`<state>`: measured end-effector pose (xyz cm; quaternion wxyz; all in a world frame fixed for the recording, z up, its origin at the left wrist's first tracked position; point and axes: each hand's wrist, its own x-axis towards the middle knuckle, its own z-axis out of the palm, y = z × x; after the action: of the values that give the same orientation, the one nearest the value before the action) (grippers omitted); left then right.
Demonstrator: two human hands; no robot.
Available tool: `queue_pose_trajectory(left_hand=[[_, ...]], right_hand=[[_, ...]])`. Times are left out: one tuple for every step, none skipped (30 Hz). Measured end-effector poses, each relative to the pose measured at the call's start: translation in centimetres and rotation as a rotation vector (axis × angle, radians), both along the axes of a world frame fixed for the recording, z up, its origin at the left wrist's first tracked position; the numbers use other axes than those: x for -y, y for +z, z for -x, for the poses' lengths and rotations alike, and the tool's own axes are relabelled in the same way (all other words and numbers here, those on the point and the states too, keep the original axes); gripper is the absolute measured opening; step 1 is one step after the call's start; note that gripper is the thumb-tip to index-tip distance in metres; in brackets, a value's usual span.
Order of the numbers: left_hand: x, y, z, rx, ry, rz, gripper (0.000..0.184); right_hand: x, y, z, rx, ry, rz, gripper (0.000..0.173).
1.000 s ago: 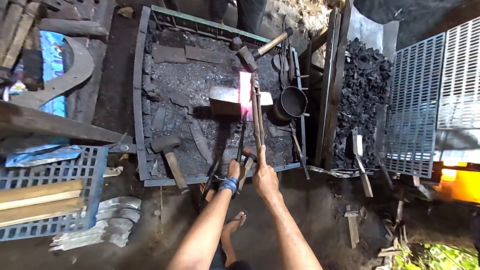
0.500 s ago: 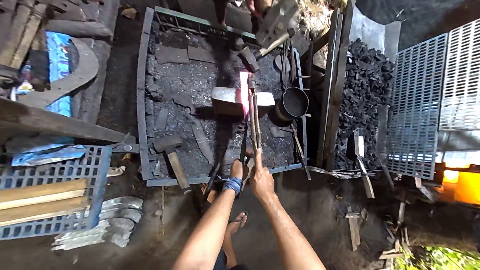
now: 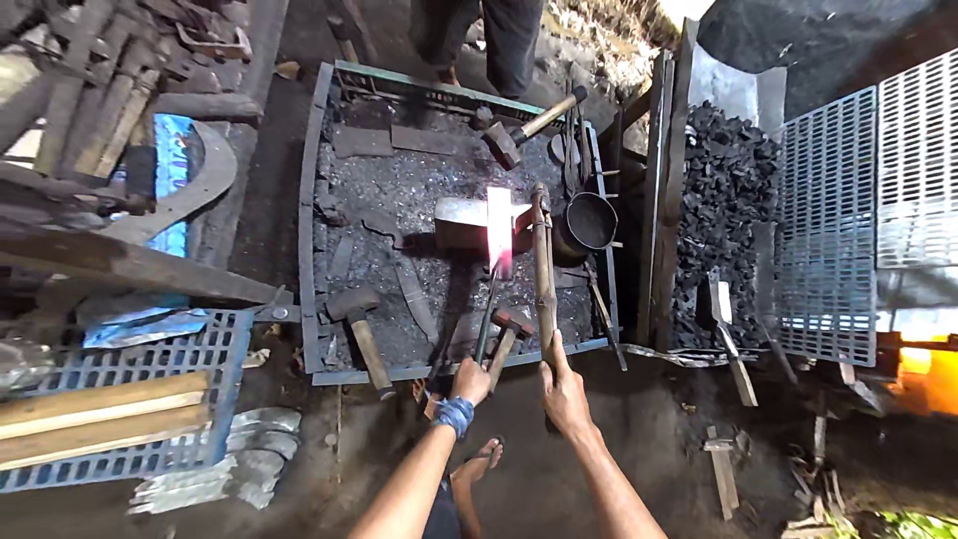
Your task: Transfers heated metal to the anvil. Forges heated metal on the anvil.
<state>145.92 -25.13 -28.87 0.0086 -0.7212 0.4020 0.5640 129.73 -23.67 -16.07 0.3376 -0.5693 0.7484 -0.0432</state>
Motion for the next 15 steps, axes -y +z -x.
queue_pose_trajectory(left_hand=[[-0.8,0.3,-0.2,0.006,-0.002,-0.002,0.045],[-1.6,0.6,-0.2,0.014,0.0,-0.005,0.045],[-2.3,0.7,-0.2,0.024,0.002,-0.006,0.046],[-2.9,0.8,-0.2,0.032,0.003,-0.004,0.046],[-3.5,1.0,-0.2,0.043,-0.006,-0.009,0.047],[-4.0,1.3,-0.1,0.054,-0.016,-0.02,0.046],[-4.3,1.5,0.0,0.07,-0.028,-0.03,0.047],[-4.6,1.7,0.0,0.073,-0.03,-0.038,0.048],[-4.9,1.8,0.1,0.072,-0.026,-0.046,0.049],[-5.1,2.0,0.1,0.068,-0.017,-0.056,0.049],[-5.2,2.0,0.2,0.06,-0.005,-0.064,0.049],[-5.3,2.1,0.2,0.051,0.007,-0.069,0.048],[-5.3,2.1,0.2,0.044,0.013,-0.073,0.048],[-5.3,2.1,0.2,0.041,0.015,-0.077,0.048],[-5.3,2.1,0.3,0.04,0.014,-0.077,0.048]], right_hand=[[0.3,-0.6,-0.3,0.023,-0.006,-0.01,0.066],[0.7,-1.2,-0.7,0.046,-0.01,-0.014,0.066],[1.0,-1.8,-1.1,0.063,-0.01,-0.012,0.066],[1.4,-2.3,-1.6,0.072,-0.009,-0.013,0.065],[1.7,-2.6,-2.0,0.077,-0.01,-0.022,0.065],[2.1,-3.0,-2.5,0.082,-0.014,-0.03,0.065],[2.5,-3.4,-2.8,0.085,-0.016,-0.032,0.065],[2.8,-3.9,-3.1,0.084,-0.019,-0.036,0.065],[3.2,-4.4,-3.3,0.085,-0.022,-0.033,0.065],[3.5,-4.8,-3.5,0.084,-0.026,-0.033,0.065],[3.9,-5.1,-3.6,0.08,-0.028,-0.034,0.065],[4.2,-5.2,-3.7,0.071,-0.025,-0.036,0.065],[4.5,-5.2,-3.9,0.059,-0.021,-0.043,0.065],[4.9,-5.2,-4.0,0.048,-0.019,-0.046,0.065],[5.2,-5.2,-4.1,0.034,-0.013,-0.044,0.065]])
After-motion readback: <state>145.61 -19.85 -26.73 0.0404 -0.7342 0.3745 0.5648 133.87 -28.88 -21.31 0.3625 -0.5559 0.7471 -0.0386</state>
